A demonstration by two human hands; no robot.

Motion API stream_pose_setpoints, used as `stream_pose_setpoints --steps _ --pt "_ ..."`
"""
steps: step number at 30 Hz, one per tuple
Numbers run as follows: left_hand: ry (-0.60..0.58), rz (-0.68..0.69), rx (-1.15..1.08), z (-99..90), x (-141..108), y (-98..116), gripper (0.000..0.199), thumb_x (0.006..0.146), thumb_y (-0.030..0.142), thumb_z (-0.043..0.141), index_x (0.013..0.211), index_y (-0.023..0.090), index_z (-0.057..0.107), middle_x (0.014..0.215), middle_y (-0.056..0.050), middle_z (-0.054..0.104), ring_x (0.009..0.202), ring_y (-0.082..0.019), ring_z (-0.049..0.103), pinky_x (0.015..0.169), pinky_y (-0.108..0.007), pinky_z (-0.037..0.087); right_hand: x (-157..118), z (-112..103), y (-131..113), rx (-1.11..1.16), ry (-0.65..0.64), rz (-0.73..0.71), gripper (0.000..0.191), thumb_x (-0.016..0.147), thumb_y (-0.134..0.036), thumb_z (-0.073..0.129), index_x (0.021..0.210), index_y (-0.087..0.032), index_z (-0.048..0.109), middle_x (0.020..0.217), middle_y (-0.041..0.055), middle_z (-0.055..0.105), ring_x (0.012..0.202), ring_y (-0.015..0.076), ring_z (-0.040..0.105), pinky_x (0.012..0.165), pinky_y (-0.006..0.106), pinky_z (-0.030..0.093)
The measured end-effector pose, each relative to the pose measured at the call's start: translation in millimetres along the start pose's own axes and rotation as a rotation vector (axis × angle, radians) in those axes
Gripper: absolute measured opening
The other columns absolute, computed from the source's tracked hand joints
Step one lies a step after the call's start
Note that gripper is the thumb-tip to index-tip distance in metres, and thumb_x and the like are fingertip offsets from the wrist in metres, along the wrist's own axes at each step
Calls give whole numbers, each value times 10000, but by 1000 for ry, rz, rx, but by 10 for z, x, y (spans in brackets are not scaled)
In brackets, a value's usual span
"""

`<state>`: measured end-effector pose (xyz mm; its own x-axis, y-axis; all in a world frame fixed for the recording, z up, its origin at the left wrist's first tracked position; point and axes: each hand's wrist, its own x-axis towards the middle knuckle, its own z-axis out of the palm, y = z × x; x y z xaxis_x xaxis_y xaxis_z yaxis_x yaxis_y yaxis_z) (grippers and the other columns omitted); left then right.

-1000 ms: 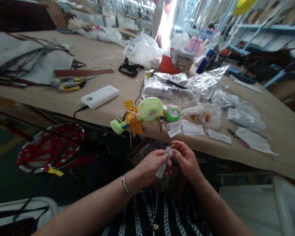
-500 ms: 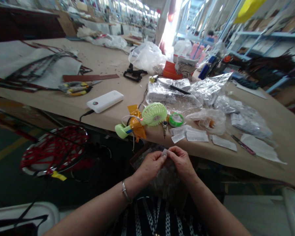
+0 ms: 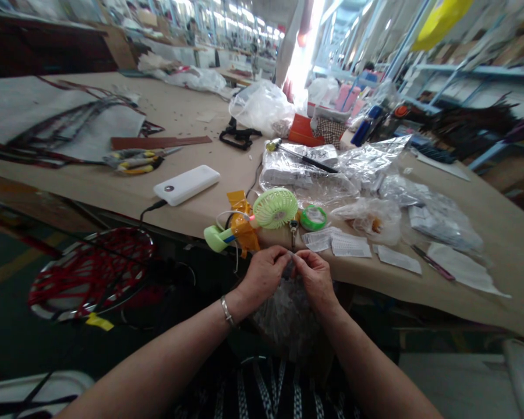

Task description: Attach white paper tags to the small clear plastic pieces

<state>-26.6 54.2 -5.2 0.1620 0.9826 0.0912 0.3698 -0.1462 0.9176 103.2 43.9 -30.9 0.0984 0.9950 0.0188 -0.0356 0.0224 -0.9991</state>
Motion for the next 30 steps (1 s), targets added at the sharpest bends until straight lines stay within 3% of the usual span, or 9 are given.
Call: stream_pose_setpoints --steps 18,30 --pt "41 76 80 40 149 -48 228 807 227 474 665 149 635 613 4 603 588 -104 529 568 -202 373 103 34 41 132 5 16 177 717 -344 638 714 -175 585 532 -54 524 455 85 480 468 212 409" --pt "-14 73 -35 13 5 -39 252 833 251 462 707 145 652 630 2 614 586 -100 530 555 -189 393 -13 21 5 66 -2 -40 130 760 -314 616 744 -186 600 558 -42 550 510 102 517 525 227 414"
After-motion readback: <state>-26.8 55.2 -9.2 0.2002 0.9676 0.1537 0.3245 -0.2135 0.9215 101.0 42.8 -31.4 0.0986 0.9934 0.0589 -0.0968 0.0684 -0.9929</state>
